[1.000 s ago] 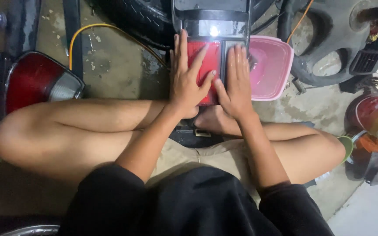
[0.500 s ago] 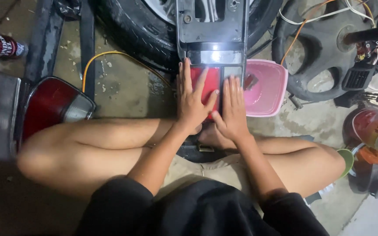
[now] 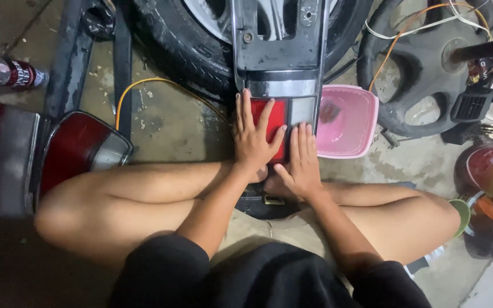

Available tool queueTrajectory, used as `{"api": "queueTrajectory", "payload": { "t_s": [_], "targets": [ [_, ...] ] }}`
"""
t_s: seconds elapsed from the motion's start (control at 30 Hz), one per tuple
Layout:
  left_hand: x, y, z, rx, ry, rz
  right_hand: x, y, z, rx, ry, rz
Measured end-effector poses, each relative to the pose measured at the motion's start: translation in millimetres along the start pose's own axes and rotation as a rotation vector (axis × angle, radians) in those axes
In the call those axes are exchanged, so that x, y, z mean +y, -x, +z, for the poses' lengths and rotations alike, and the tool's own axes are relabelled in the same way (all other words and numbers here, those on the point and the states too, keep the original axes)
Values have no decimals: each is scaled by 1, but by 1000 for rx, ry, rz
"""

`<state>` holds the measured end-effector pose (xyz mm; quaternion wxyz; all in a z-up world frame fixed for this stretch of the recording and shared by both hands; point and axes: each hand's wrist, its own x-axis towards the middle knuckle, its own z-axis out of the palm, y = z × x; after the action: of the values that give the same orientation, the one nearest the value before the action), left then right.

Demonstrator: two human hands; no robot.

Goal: Sanding and scraping a car tail light lens to restore its surface finish.

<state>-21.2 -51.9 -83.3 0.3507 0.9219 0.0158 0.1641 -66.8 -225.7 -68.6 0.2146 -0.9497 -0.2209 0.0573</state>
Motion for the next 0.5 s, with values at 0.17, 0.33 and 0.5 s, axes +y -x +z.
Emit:
{"api": "queueTrajectory", "payload": {
  "t_s": [0.17, 0.33, 0.5],
  "targets": [
    [2, 0, 3, 16, -2, -2, 18, -44, 9, 78, 22, 26],
    [2, -4, -1, 37, 8, 18, 1, -16, 6, 97, -35, -19],
    [1, 1, 2, 33, -4, 6, 8, -38, 14, 118, 144, -25]
  ]
}}
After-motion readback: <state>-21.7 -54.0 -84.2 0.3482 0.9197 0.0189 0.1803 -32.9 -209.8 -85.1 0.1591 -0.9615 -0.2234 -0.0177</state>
